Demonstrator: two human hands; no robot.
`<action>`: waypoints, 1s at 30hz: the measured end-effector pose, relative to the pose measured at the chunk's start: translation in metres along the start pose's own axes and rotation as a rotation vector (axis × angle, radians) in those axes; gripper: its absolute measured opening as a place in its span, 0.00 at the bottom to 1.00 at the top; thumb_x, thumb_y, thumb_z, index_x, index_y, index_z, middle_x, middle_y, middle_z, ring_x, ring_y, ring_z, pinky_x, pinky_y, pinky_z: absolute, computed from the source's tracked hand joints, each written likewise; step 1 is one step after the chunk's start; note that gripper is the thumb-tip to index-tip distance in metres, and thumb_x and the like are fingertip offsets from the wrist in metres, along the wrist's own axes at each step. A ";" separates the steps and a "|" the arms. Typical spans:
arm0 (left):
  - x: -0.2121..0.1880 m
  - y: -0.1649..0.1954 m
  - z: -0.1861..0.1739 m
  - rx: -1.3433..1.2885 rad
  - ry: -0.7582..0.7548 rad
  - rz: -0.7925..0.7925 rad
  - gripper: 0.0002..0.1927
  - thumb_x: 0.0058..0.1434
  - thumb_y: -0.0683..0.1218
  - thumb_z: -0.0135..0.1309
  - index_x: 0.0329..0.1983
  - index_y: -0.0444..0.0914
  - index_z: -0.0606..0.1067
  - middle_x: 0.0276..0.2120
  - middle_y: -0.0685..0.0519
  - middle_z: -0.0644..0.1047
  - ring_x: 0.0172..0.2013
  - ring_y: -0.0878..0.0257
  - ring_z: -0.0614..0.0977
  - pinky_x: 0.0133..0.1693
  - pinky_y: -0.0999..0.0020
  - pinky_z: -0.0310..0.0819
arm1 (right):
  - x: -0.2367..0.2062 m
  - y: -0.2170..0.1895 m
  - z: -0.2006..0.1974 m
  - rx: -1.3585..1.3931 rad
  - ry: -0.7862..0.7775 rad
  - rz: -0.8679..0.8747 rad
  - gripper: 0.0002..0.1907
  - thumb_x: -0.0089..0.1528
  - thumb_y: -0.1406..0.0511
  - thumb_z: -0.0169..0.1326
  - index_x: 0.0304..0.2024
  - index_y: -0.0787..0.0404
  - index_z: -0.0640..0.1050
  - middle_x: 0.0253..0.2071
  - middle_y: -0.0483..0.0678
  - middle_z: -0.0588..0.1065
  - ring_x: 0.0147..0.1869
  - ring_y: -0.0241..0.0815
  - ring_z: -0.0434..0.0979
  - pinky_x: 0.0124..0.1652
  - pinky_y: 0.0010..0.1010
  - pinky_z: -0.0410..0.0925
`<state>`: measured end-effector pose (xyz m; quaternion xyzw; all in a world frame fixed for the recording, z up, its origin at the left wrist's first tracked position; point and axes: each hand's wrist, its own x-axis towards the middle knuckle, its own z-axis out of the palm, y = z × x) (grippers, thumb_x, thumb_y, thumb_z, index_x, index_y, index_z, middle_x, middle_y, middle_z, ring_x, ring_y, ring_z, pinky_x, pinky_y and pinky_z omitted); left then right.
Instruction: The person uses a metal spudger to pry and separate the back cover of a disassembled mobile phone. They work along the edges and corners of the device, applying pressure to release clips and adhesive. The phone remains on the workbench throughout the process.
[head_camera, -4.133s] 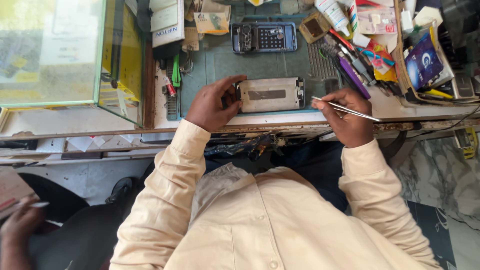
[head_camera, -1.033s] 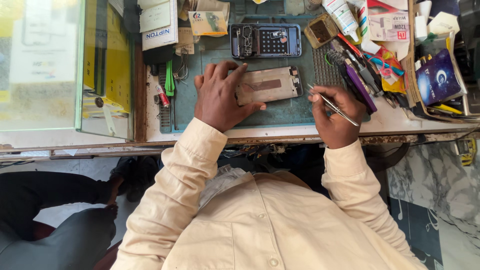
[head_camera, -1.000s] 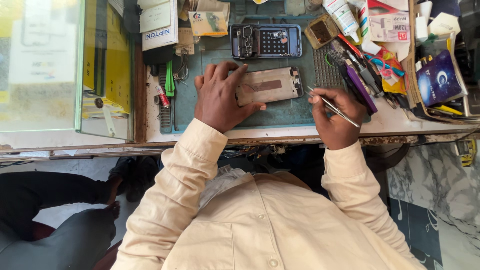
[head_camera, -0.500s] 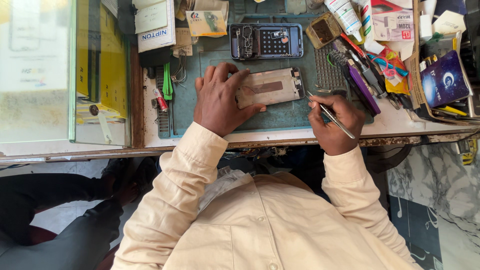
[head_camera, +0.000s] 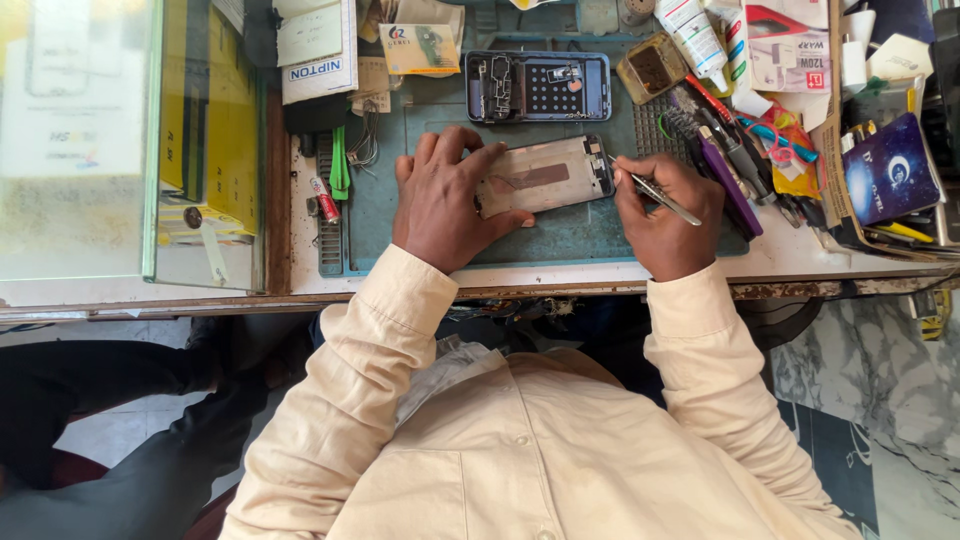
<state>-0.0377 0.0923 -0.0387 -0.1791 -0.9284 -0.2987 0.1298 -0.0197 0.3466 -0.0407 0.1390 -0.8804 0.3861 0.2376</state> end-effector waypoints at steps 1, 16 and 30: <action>0.000 0.000 0.000 0.000 -0.010 -0.005 0.41 0.38 0.62 0.76 0.56 0.41 0.79 0.49 0.52 0.74 0.52 0.52 0.71 0.49 0.53 0.58 | 0.000 0.000 0.000 0.012 0.002 0.005 0.05 0.67 0.75 0.61 0.45 0.68 0.80 0.42 0.56 0.82 0.42 0.43 0.86 0.42 0.29 0.75; 0.001 0.000 -0.001 -0.017 0.003 -0.006 0.40 0.38 0.61 0.76 0.54 0.44 0.79 0.48 0.53 0.73 0.52 0.52 0.71 0.49 0.53 0.59 | -0.011 0.013 0.003 0.092 0.033 0.015 0.05 0.68 0.75 0.61 0.47 0.70 0.80 0.41 0.56 0.82 0.42 0.38 0.84 0.43 0.27 0.74; 0.003 0.003 -0.004 -0.006 -0.012 -0.029 0.39 0.38 0.60 0.76 0.54 0.43 0.80 0.48 0.53 0.73 0.52 0.52 0.71 0.49 0.53 0.59 | -0.009 0.014 0.006 0.211 0.029 0.057 0.04 0.69 0.77 0.57 0.47 0.71 0.78 0.41 0.54 0.82 0.45 0.36 0.84 0.47 0.26 0.76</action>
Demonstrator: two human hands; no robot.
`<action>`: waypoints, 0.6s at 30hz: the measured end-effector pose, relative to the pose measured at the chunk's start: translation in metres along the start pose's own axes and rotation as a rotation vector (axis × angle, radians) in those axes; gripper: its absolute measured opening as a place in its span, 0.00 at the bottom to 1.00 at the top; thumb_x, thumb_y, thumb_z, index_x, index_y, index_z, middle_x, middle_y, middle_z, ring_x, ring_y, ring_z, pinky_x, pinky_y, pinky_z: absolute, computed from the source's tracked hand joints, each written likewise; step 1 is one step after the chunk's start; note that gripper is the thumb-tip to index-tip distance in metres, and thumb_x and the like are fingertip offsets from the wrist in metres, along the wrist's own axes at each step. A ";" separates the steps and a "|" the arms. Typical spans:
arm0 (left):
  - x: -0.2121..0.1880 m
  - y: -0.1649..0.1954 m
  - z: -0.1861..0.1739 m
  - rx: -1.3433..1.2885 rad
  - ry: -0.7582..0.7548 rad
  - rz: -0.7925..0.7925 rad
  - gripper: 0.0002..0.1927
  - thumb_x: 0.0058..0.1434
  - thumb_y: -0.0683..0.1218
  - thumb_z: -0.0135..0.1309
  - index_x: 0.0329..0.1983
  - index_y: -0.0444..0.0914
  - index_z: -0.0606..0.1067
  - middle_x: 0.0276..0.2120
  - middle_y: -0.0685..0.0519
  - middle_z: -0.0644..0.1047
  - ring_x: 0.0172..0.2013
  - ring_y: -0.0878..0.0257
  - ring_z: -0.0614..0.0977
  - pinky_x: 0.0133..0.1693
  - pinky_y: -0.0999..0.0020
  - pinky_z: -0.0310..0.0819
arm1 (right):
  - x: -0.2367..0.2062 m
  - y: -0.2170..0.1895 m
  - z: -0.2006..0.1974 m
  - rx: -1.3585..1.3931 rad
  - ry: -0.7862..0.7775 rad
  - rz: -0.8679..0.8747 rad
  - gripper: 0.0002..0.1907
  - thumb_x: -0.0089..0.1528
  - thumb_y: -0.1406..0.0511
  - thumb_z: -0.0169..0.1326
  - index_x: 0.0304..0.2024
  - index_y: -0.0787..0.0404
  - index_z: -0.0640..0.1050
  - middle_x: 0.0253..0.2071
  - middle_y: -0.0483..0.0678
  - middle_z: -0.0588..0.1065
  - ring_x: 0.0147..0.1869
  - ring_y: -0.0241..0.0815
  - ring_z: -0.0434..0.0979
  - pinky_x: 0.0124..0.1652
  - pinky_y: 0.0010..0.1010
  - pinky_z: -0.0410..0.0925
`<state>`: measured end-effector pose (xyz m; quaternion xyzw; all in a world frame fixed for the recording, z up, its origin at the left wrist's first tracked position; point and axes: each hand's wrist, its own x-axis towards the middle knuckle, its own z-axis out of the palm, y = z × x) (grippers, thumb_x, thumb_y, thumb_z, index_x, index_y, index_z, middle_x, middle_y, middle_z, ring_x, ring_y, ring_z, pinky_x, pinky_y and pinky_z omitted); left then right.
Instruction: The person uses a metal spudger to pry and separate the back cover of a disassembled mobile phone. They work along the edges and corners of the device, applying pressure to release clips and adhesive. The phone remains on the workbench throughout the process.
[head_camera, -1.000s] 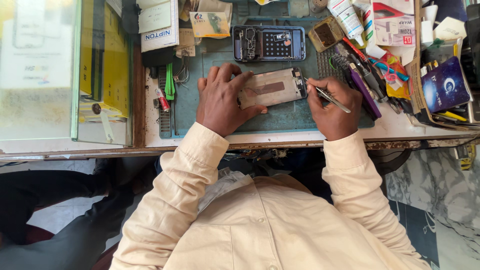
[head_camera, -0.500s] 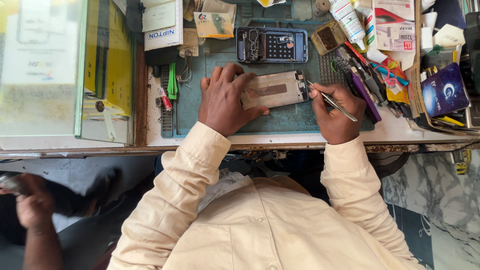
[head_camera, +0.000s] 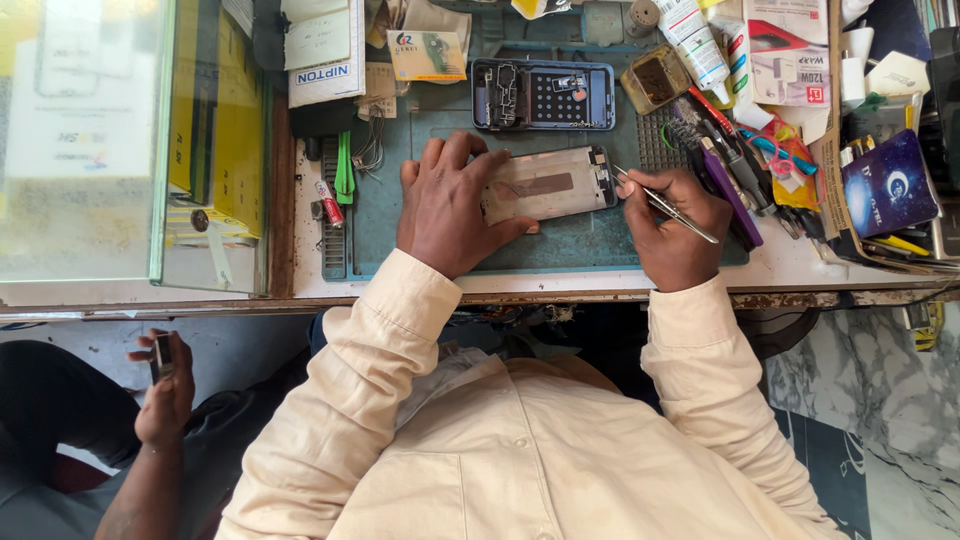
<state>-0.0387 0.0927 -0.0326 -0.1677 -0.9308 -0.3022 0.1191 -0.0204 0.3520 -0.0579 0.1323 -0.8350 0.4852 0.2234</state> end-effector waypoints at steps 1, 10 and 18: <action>0.000 0.000 0.000 0.001 -0.001 -0.001 0.39 0.38 0.60 0.76 0.53 0.43 0.80 0.48 0.53 0.73 0.52 0.52 0.71 0.49 0.53 0.59 | 0.000 -0.001 0.000 -0.007 0.002 0.002 0.04 0.69 0.77 0.57 0.47 0.71 0.79 0.41 0.54 0.82 0.44 0.36 0.84 0.47 0.26 0.76; -0.001 0.001 0.000 0.000 0.000 -0.001 0.39 0.37 0.60 0.76 0.53 0.43 0.80 0.48 0.53 0.74 0.51 0.52 0.72 0.49 0.53 0.59 | 0.001 -0.002 0.000 -0.025 0.008 0.012 0.04 0.69 0.76 0.58 0.47 0.71 0.79 0.40 0.53 0.82 0.43 0.35 0.84 0.46 0.26 0.75; 0.000 0.002 0.000 0.003 0.005 -0.002 0.39 0.37 0.60 0.77 0.53 0.43 0.79 0.48 0.53 0.74 0.51 0.52 0.72 0.49 0.53 0.59 | 0.000 0.006 -0.002 0.057 -0.026 0.053 0.02 0.69 0.78 0.57 0.43 0.73 0.77 0.42 0.56 0.82 0.45 0.36 0.83 0.47 0.27 0.76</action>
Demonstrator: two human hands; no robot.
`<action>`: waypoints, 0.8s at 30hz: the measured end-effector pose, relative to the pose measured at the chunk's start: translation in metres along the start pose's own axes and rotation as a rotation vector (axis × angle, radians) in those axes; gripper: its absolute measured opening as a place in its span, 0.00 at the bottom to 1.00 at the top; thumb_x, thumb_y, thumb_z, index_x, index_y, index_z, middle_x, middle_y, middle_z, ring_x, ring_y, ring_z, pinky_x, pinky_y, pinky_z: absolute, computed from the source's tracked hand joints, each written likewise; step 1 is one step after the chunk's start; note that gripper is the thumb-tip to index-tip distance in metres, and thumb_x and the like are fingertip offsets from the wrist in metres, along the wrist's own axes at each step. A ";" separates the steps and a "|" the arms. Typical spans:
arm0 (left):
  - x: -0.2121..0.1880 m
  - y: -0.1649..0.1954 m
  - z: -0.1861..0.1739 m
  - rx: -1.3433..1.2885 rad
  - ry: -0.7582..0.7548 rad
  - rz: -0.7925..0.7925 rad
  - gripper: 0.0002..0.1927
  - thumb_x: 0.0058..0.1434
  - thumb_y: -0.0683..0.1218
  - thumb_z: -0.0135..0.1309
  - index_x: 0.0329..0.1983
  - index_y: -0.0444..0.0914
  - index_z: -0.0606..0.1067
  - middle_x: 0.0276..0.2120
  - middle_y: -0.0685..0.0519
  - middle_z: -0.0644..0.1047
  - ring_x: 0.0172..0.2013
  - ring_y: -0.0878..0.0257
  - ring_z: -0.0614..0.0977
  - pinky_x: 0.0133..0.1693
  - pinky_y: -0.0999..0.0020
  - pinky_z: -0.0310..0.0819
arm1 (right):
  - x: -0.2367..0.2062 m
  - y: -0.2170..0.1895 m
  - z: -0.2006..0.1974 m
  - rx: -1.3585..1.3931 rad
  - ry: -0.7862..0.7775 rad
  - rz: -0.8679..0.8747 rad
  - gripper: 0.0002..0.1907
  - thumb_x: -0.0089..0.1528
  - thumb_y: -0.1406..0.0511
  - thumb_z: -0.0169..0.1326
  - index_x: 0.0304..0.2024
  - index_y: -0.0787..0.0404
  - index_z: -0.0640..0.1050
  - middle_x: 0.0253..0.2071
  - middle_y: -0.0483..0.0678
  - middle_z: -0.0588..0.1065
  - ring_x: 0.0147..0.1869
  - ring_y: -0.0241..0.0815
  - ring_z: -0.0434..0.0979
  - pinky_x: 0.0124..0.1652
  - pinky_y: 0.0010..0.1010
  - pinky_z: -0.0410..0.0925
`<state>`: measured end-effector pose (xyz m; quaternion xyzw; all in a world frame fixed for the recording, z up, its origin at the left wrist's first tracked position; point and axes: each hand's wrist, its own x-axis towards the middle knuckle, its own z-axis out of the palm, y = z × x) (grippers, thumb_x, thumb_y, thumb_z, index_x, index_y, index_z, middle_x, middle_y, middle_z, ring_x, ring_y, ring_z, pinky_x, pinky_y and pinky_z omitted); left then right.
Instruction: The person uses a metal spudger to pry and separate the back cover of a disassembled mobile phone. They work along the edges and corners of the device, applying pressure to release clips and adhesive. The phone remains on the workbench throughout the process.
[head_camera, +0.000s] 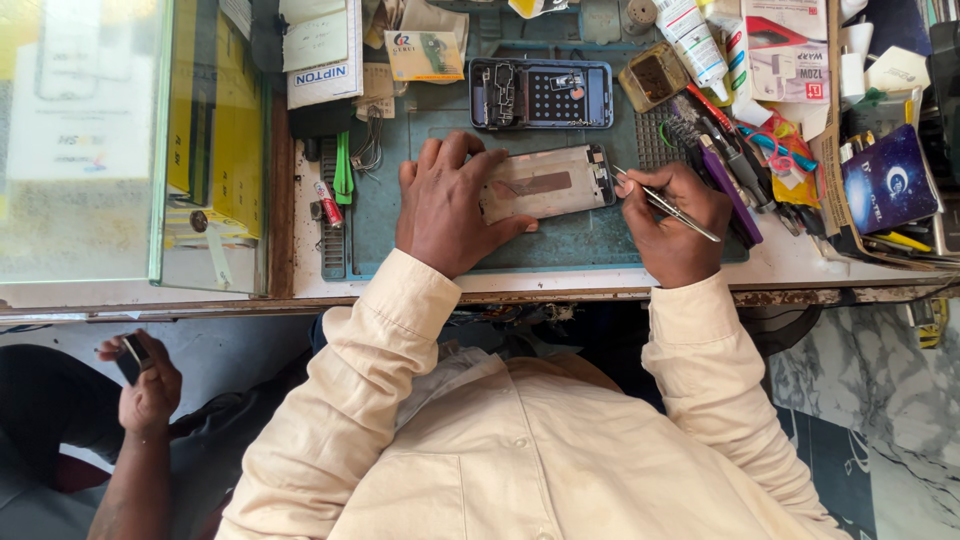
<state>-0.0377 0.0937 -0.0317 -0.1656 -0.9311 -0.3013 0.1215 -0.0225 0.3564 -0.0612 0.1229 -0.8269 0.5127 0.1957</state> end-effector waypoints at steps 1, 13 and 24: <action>0.000 0.000 0.000 0.001 0.000 -0.001 0.39 0.37 0.60 0.77 0.53 0.43 0.79 0.48 0.53 0.74 0.51 0.52 0.72 0.49 0.53 0.59 | 0.000 0.002 -0.001 0.011 -0.004 0.005 0.02 0.69 0.78 0.57 0.42 0.73 0.76 0.43 0.56 0.82 0.45 0.36 0.83 0.47 0.27 0.76; 0.001 -0.002 0.000 0.004 -0.002 0.006 0.39 0.38 0.61 0.76 0.53 0.43 0.80 0.48 0.53 0.74 0.51 0.52 0.72 0.49 0.53 0.59 | -0.001 0.006 -0.003 0.207 0.007 0.132 0.10 0.70 0.72 0.60 0.52 0.69 0.77 0.47 0.51 0.81 0.50 0.35 0.83 0.51 0.25 0.76; 0.002 -0.003 0.000 0.002 -0.006 0.019 0.39 0.38 0.60 0.76 0.54 0.43 0.79 0.48 0.53 0.74 0.51 0.52 0.72 0.48 0.54 0.60 | -0.009 0.010 -0.004 0.234 0.156 0.083 0.10 0.76 0.66 0.55 0.53 0.68 0.74 0.45 0.49 0.76 0.43 0.34 0.80 0.46 0.27 0.79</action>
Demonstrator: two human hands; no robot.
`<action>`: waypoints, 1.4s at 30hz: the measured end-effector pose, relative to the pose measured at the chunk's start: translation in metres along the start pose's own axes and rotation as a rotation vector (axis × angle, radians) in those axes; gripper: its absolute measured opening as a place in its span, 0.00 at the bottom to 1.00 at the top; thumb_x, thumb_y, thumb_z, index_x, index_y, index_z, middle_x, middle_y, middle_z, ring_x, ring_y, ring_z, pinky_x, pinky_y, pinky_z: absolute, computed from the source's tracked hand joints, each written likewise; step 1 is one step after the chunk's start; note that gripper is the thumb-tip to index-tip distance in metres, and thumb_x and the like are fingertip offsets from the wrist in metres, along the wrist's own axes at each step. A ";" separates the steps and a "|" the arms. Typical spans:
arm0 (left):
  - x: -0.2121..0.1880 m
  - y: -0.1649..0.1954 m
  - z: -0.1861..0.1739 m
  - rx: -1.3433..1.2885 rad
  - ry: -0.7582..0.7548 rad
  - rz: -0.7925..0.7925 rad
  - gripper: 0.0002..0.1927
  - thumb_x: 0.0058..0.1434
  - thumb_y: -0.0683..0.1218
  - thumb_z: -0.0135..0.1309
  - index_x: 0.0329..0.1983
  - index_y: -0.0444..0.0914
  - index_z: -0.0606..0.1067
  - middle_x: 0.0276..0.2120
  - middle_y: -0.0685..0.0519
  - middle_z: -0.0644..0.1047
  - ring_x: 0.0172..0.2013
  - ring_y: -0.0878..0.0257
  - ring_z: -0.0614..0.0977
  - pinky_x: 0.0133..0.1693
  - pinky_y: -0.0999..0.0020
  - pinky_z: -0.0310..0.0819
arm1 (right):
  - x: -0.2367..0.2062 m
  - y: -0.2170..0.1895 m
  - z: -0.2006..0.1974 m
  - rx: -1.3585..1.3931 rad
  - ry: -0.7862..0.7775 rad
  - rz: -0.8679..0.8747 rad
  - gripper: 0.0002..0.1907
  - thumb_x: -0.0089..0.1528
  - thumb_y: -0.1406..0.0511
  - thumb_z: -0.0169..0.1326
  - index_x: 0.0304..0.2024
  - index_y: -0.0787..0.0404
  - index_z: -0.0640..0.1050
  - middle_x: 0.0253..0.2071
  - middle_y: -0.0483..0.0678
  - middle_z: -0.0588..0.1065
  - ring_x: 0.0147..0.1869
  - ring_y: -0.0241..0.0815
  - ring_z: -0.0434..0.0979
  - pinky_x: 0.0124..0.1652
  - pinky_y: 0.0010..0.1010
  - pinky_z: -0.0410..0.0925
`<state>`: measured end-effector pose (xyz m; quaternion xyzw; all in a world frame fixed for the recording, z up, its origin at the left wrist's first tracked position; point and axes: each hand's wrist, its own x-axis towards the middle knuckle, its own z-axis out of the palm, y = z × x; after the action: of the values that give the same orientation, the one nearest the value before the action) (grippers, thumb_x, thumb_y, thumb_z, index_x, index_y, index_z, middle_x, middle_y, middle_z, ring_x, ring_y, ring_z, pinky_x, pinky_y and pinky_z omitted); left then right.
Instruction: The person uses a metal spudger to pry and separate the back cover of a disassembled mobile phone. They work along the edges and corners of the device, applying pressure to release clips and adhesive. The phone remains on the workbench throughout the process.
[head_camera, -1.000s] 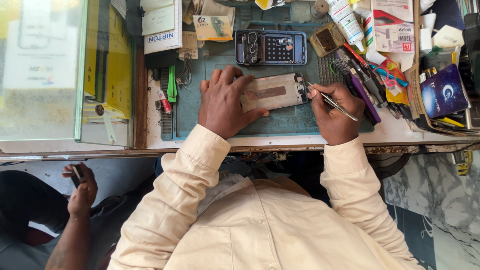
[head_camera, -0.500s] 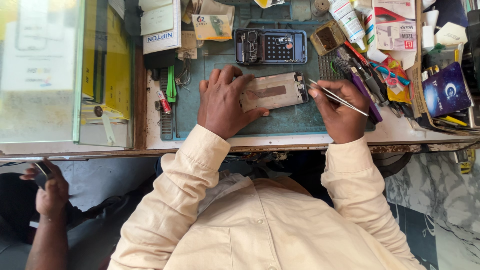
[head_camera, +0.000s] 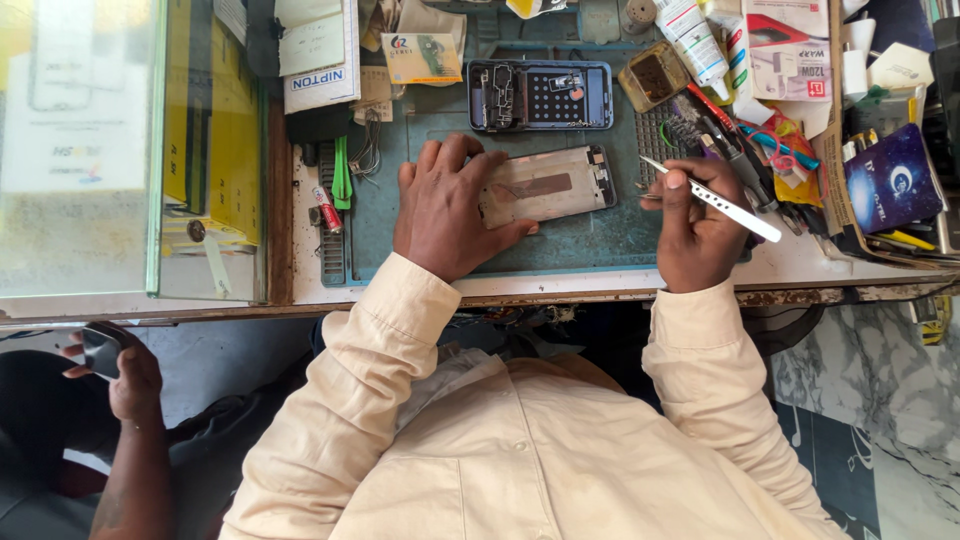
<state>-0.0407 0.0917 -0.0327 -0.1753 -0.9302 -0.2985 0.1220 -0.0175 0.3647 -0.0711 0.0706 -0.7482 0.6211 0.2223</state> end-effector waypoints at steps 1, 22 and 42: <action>0.000 0.000 0.000 0.004 -0.003 -0.002 0.39 0.38 0.60 0.76 0.54 0.43 0.79 0.47 0.53 0.74 0.50 0.52 0.72 0.48 0.54 0.60 | -0.001 0.001 -0.002 0.013 0.015 0.020 0.11 0.76 0.65 0.56 0.53 0.69 0.74 0.42 0.50 0.77 0.40 0.33 0.80 0.45 0.28 0.78; -0.004 -0.001 -0.001 -0.014 0.033 0.048 0.39 0.39 0.59 0.76 0.55 0.42 0.79 0.49 0.52 0.74 0.52 0.51 0.72 0.49 0.54 0.61 | 0.013 -0.025 -0.038 -1.132 -0.181 0.079 0.28 0.65 0.47 0.67 0.21 0.59 0.76 0.19 0.51 0.73 0.24 0.53 0.75 0.26 0.42 0.64; -0.005 -0.002 -0.002 -0.012 0.021 0.048 0.42 0.38 0.60 0.77 0.57 0.42 0.78 0.49 0.52 0.74 0.52 0.51 0.72 0.49 0.53 0.61 | 0.045 -0.050 -0.035 -1.108 -0.517 0.073 0.05 0.58 0.61 0.66 0.34 0.54 0.85 0.32 0.47 0.80 0.36 0.52 0.80 0.34 0.44 0.70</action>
<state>-0.0371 0.0875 -0.0340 -0.1954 -0.9226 -0.3027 0.1380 -0.0299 0.3951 -0.0028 0.0673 -0.9916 0.1097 0.0157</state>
